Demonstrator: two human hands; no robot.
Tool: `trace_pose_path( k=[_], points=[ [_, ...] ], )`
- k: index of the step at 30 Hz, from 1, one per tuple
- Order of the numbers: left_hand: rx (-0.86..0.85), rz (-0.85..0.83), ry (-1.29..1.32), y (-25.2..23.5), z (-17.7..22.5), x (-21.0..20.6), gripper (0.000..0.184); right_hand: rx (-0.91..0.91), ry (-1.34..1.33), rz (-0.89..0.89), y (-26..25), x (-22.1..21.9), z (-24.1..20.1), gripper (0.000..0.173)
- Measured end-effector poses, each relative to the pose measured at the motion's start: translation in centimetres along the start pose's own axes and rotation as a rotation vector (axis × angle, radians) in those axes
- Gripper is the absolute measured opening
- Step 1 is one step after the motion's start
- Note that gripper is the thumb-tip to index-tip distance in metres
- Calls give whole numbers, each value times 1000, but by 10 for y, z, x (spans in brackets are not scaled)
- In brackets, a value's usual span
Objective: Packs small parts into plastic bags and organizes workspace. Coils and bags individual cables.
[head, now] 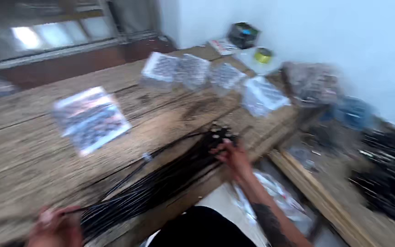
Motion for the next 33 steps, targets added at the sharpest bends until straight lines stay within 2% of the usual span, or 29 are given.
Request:
trace_pose_path(
  k=[1, 2, 3, 5, 7, 9, 11, 13, 14, 16, 18, 19, 21, 22, 24, 27, 29, 30, 32, 33],
  points=[
    [26, 90, -126, 2, 0, -9, 28, 19, 29, 18, -1, -5, -2, 44],
    [77, 75, -244, 3, 5, -12, 35, 40, 67, -10, -4, -15, -5, 43],
    [150, -43, -364, 6, 14, -11, 41, 79, 125, -79, -5, -33, -9, 42],
    [311, -402, -600, 14, 26, -16, 43, 205, 306, -292, 7, -86, -15, 49],
    [414, -684, -775, 25, 25, -26, 42, 407, 577, -535, 39, -146, -20, 52],
    [424, -837, -847, 30, 19, -29, 42, 758, 795, -677, 65, -193, -18, 48],
    [433, -932, -862, 33, 15, -30, 44, 1043, 936, -789, 80, -219, -7, 43],
    [393, -998, -870, 33, 13, -34, 44, 1124, 1038, -929, 88, -223, 14, 36],
    [344, -979, -876, 33, 13, -36, 42, 1139, 1067, -978, 89, -219, 25, 33],
    [229, -777, -833, 31, 9, -32, 34, 1045, 1105, -1059, 83, -201, 42, 33],
    [147, -476, -681, 38, -12, -18, 31, 993, 1137, -1074, 76, -183, 51, 41],
    [91, -351, -575, 48, -29, -12, 31, 1011, 1167, -1064, 75, -175, 53, 53],
    [-46, -175, -404, 69, -63, -11, 24, 1027, 1243, -1034, 78, -161, 57, 90],
    [-95, -115, -333, 73, -73, -16, 21, 1004, 1280, -1028, 80, -156, 59, 109],
    [-95, 45, -218, 64, -76, -39, 19, 863, 1327, -1048, 84, -145, 65, 136],
    [33, 221, -54, 38, -79, -83, 16, 573, 1272, -1094, 93, -135, 79, 152],
    [66, 184, -78, 20, -82, -105, 16, 418, 1178, -1070, 91, -135, 83, 147],
    [66, 103, -195, 7, -81, -111, 24, 368, 1123, -1021, 86, -135, 83, 142],
    [15, -194, -707, -40, -66, -109, 46, 395, 1084, -877, 70, -137, 78, 130],
    [-27, -332, -988, -72, -54, -104, 47, 429, 1119, -809, 60, -137, 73, 125]
  ],
)
Point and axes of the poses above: each hand's wrist, its own y-axis away from the middle knuckle, its own x-axis out of the back of the hand, z = x × y, the point moved 5 cm from there along -y, towards the middle knuckle, and after that the axes turned 6 degrees about -z, right-handed, at the moved point
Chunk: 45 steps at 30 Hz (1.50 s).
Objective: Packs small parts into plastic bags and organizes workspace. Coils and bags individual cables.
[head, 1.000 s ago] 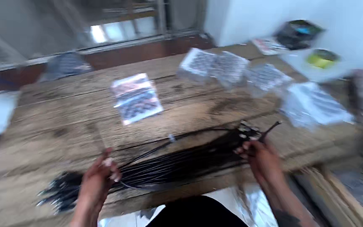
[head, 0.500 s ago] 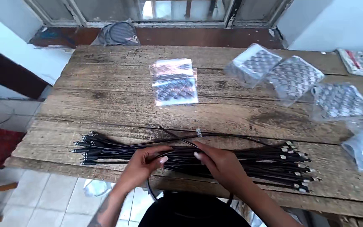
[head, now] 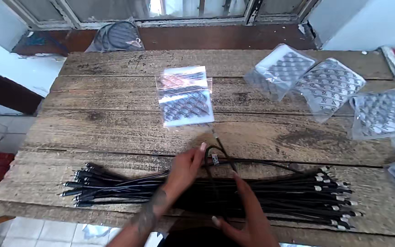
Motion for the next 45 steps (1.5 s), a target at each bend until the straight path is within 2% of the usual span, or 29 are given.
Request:
trace_pose_path(
  k=[2, 4, 7, 10, 12, 15, 18, 20, 23, 25, 27, 29, 31, 32, 33, 34, 36, 37, 38, 39, 41, 43, 45],
  points=[
    [-103, -95, -320, -59, -20, 47, 28, -47, 169, 67, -10, 17, 8, 123],
    [-220, -35, -378, -110, -52, 83, 24, -73, 311, 98, -18, 31, 14, 124],
    [-289, 70, -343, -141, -85, 91, 19, -80, 367, 55, -29, 39, 9, 123],
    [-271, 161, -332, -142, -87, 87, 8, -65, 332, -1, -41, 34, -3, 117],
    [-241, 160, -349, -130, -69, 88, 12, -33, 339, -4, -46, 34, -11, 112],
    [-271, 148, -559, -98, -37, 91, 19, 11, 410, -38, -43, 38, -24, 108],
    [-489, 200, -736, -62, -57, 98, 18, 88, 431, -206, -29, 33, -46, 105],
    [-578, 235, -841, -28, -63, 91, 27, 162, 422, -267, -24, 22, -63, 102],
    [-676, 323, -910, 29, -42, 54, 42, 221, 378, -79, -35, 1, -62, 91],
    [-712, 345, -849, 54, -26, 31, 42, 79, 257, 3, -42, -5, -46, 80],
    [-709, 273, -763, 69, -14, 10, 42, -37, 162, 35, -30, -9, -39, 69],
    [-705, 186, -672, 89, 0, -13, 43, -29, 159, 108, -12, -16, -42, 60],
    [-744, 207, -587, 114, 18, -31, 41, 7, 167, 210, -12, -21, -44, 48],
    [-734, 223, -533, 127, 24, -38, 42, 16, 178, 260, -17, -24, -42, 46],
    [-669, 237, -462, 138, 24, -42, 41, 3, 185, 283, -21, -28, -36, 55],
    [-527, 263, -364, 144, 16, -42, 38, -47, 176, 274, -23, -34, -30, 67],
    [-105, 298, -242, 143, -18, -40, 33, -139, 185, 267, -21, -44, -26, 88],
    [97, 198, -162, 142, -34, -41, 31, -172, 199, 262, -18, -47, -26, 91],
    [233, 29, -70, 144, -41, -47, 30, -172, 230, 271, -17, -50, -28, 91],
    [274, -166, -1, 148, -38, -56, 32, -154, 275, 272, -17, -53, -29, 91],
    [189, -444, 50, 159, -28, -75, 34, -200, 370, 140, -24, -57, -31, 97],
    [210, -452, 56, 164, -34, -75, 33, -185, 407, 15, -32, -61, -24, 105],
    [293, -333, 55, 167, -53, -62, 33, 29, 359, -33, -23, -63, -11, 95]
  ],
)
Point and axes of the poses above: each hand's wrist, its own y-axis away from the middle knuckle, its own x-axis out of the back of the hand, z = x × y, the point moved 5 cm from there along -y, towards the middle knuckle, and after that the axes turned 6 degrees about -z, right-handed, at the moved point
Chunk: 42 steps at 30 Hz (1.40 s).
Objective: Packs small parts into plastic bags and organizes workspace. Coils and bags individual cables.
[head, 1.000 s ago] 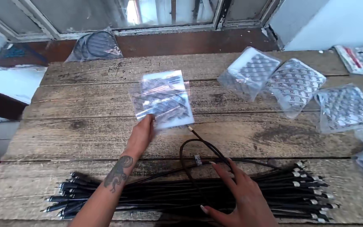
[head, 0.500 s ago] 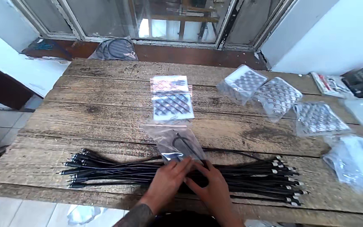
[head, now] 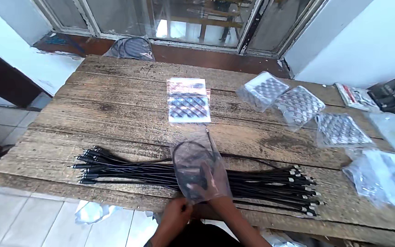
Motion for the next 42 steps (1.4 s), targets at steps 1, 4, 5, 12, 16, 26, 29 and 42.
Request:
trace_pose_path(
  k=[1, 4, 5, 12, 16, 26, 29, 42],
  points=[
    [29, 43, 14, 2, -9, 6, 33, 140, -58, 37, 12, -3, 6, 81],
    [19, 95, 43, 7, -23, 13, 32, 481, 20, 40, 48, -3, 17, 38],
    [11, 97, 40, 8, -25, 13, 32, 564, 105, 86, 55, -4, 20, 24],
    [-132, 9, 99, 20, -30, 7, 32, 471, 118, 203, 38, -6, -19, 25],
    [-141, -148, 625, 14, -37, 27, 46, 573, 64, 383, 79, 32, 3, 31],
    [-27, 302, 544, 13, -22, 39, 64, -165, -726, -273, 6, 21, 49, 42],
    [-133, 491, 380, 3, -9, 93, 63, -9, -766, -43, -31, 28, 11, 42],
    [-391, 314, -591, -17, -36, 139, 40, 319, -592, -353, -75, 50, -41, 21]
  ],
)
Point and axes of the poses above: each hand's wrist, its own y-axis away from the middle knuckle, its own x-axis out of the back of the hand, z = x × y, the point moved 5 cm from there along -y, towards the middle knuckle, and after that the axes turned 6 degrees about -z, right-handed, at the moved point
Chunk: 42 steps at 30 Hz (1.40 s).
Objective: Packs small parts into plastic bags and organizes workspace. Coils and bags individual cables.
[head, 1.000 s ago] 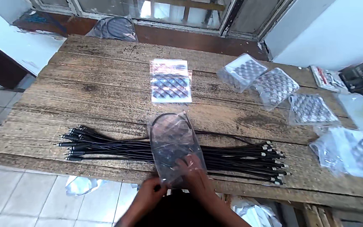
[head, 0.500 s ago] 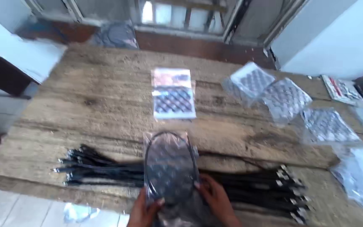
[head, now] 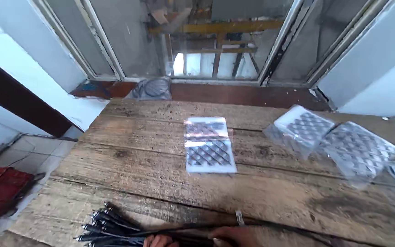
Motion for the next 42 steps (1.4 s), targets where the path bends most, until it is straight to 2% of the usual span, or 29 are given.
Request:
trace_pose_path(
  k=[2, 4, 6, 10, 13, 15, 16, 18, 20, 23, 25, 28, 31, 33, 36, 39, 42],
  points=[
    [-116, 55, -99, -2, -9, -14, 32, -194, -154, 43, 37, -4, 29, 21],
    [-182, 59, -159, -9, -10, -12, 27, -297, -164, 126, 65, -1, 41, 20],
    [-111, -18, -82, -14, -9, -3, 32, -299, -91, 177, 78, -1, 45, 21],
    [78, 10, -58, -15, -27, 14, 50, -241, -10, 103, 98, -21, 39, 24],
    [201, -81, 28, -12, -43, 25, 43, -217, 16, 9, 118, -38, 40, 27],
    [271, -145, 24, -19, -47, 32, 23, -222, 37, 21, 131, -45, 45, 27],
    [281, -144, -27, -25, -44, 34, 17, -225, 50, 42, 138, -46, 45, 27],
    [278, -60, -145, -38, -28, 46, 16, -206, 73, 83, 146, -45, 44, 27],
    [180, 66, -210, -49, -15, 62, 15, -196, 83, 112, 152, -41, 44, 26],
    [-16, 165, -237, -60, -33, 57, 10, -237, 131, 157, 163, -40, 48, 26],
    [15, 170, -241, -64, -40, 47, 14, -258, 150, 170, 169, -42, 51, 28],
    [121, 140, -180, -69, -8, 73, 21, -247, 115, 154, 177, -56, 60, 29],
    [-74, 242, -221, -64, 32, 114, 22, -218, 135, 101, 180, -68, 61, 29],
    [-242, 318, -317, -62, 41, 126, 29, -199, 165, 90, 177, -71, 58, 28],
    [-260, 303, -340, -64, 21, 110, 32, -182, 183, 78, 175, -73, 58, 29],
    [-73, 252, -214, -64, -27, 74, 22, -175, 202, 84, 176, -70, 60, 29],
    [19, 135, -62, -39, -20, 41, 33, -192, 183, 125, 184, -67, 63, 29]
  ],
)
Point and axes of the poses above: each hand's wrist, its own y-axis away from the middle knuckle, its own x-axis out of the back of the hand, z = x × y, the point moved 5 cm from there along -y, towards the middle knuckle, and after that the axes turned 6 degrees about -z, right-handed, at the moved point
